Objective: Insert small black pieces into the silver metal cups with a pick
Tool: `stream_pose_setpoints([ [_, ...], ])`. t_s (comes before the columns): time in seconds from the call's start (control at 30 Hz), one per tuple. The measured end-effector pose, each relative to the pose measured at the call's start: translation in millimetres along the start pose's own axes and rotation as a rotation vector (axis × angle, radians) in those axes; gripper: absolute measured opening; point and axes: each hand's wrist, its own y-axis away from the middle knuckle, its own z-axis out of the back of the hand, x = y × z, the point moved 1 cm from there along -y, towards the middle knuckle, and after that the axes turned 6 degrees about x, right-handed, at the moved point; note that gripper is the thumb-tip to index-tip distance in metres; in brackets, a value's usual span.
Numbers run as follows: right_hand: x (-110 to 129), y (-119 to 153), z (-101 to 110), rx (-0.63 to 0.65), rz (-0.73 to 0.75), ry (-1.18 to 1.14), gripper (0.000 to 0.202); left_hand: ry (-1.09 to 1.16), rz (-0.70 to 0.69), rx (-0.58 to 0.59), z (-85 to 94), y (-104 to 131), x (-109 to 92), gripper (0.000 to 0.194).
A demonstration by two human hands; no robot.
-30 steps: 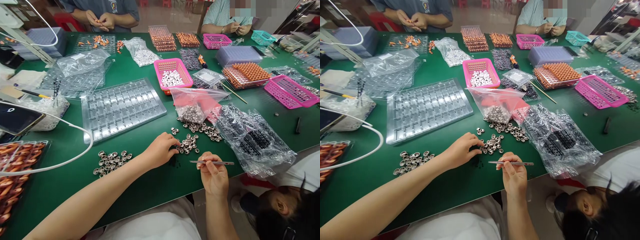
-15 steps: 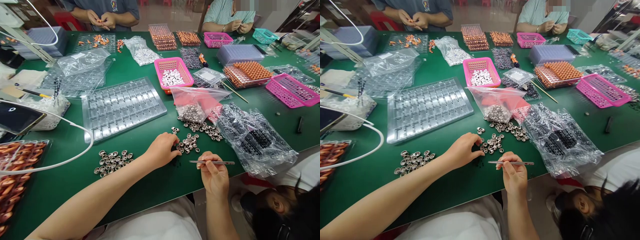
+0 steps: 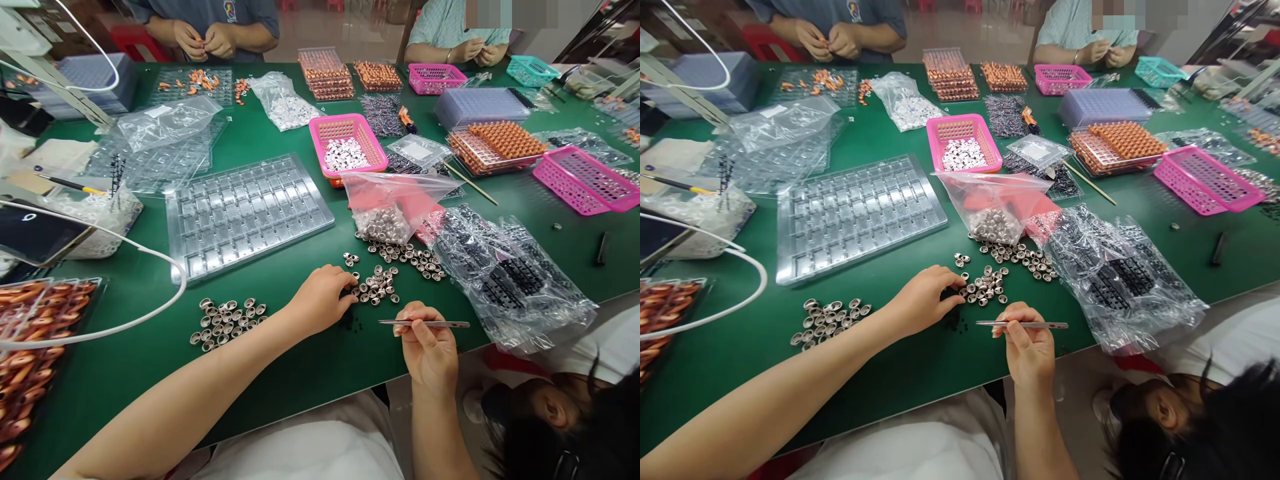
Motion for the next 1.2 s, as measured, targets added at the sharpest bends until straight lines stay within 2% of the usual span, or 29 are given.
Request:
stream_pose_setpoints([
  [0.1,0,0,0,0.003,-0.005,0.006,0.007,-0.002,0.009,-0.001,-0.7,1,-1,0.021],
  [0.43,1,-1,-1,-0.003,0.008,0.024,0.013,0.008,-0.028,-0.068,-4.8,0,3,0.009],
  [0.63,1,0,1,0.022,-0.008,0.023,0.012,0.087,-0.036,-0.147,0.4,26,3,0.007],
  [0.87,-3,2,2,0.048,-0.050,0.061,0.012,0.326,-0.009,-0.216,-1.7,63,-2,0.013],
  [1.03,2,4,1,0.013,-0.182,0.211,0.019,0.364,-0.024,-0.210,-5.0,69,-2,0.019],
  [1.2,7,6,-2,0.050,-0.142,0.338,0.011,0.382,-0.105,-0.235,-15.6,68,4,0.022],
])
